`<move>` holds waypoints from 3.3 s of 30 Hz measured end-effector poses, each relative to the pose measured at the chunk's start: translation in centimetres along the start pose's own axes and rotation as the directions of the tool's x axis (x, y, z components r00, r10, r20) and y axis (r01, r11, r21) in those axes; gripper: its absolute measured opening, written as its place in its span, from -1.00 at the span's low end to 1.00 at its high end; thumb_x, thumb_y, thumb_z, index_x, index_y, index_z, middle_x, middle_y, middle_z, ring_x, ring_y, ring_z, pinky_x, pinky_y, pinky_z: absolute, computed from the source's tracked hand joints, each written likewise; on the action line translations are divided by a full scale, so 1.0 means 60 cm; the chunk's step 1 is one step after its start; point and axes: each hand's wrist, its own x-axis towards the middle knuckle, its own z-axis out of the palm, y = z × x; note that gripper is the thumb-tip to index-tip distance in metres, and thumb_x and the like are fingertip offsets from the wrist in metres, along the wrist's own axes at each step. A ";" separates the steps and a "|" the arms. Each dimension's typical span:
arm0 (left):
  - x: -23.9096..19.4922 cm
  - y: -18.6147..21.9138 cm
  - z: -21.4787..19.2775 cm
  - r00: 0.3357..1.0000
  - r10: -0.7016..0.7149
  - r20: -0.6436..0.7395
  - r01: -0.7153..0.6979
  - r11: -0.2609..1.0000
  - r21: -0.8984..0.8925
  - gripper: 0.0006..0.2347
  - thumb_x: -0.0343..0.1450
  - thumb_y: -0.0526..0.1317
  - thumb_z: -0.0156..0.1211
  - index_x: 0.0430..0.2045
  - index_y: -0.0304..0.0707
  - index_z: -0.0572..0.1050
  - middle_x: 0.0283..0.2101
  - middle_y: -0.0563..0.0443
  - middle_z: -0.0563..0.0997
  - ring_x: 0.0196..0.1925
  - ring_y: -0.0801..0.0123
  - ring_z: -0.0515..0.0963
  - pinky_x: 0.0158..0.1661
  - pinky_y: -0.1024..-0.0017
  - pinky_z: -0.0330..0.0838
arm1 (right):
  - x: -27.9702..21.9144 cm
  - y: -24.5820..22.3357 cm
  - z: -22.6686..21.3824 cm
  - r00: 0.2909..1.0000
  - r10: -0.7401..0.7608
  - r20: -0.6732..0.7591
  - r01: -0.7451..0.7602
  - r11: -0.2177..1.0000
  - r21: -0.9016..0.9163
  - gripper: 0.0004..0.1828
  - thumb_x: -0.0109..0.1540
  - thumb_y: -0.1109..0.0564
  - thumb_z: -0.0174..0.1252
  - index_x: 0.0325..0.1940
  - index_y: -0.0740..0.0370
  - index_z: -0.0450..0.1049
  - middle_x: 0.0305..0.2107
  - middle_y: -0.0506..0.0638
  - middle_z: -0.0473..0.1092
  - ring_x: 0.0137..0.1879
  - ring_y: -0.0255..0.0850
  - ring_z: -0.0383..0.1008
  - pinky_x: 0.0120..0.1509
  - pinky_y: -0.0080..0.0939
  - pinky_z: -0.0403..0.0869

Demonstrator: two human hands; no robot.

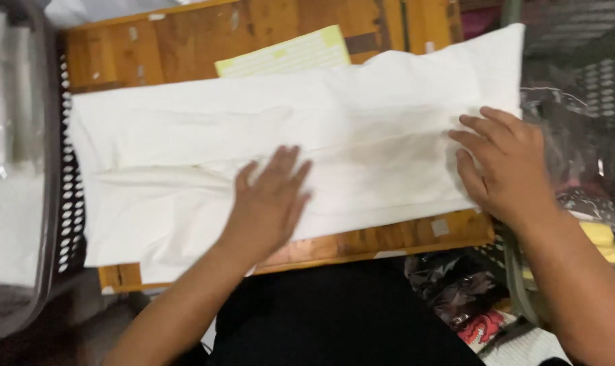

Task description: Folding a white t-shirt and placing it into a clear plastic packaging bag on a wooden workbench.

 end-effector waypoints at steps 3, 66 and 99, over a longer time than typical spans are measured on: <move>-0.072 -0.095 -0.025 0.931 -0.228 -0.284 0.269 0.956 0.114 -0.71 0.30 -0.18 -0.05 -0.09 -0.08 0.35 0.06 0.04 0.35 0.12 0.27 0.27 -0.12 0.16 0.01 | 0.018 -0.039 0.022 0.990 -0.061 0.124 0.065 0.998 -0.025 -0.67 0.17 0.09 0.01 0.01 0.17 0.38 -0.02 0.02 0.33 0.14 -0.02 0.25 0.07 -0.04 0.16; -0.341 -0.105 -0.048 0.505 -0.784 0.360 0.049 -0.390 -0.919 -0.85 0.29 -0.39 -0.08 -0.35 -0.37 0.43 -0.48 0.05 0.29 -0.83 0.58 0.21 -0.78 0.70 0.07 | 0.049 -0.425 0.094 0.900 -0.435 -0.033 0.362 0.704 0.611 -0.81 0.02 0.25 -0.18 -0.30 0.13 0.22 -0.12 0.05 0.32 0.04 0.03 0.34 0.04 -0.04 0.26; -0.200 -0.236 -0.115 0.542 -0.815 0.204 0.676 0.279 -0.682 -0.75 0.23 -0.19 0.07 -0.23 -0.08 0.40 -0.44 0.16 0.39 -0.53 0.52 0.34 -0.36 0.57 0.27 | 0.167 -0.399 0.077 0.747 0.421 0.515 -0.664 0.425 0.615 -0.40 0.08 0.30 0.02 0.20 0.04 0.15 -0.62 -0.15 0.09 -0.49 -0.43 0.07 -0.32 -0.51 0.14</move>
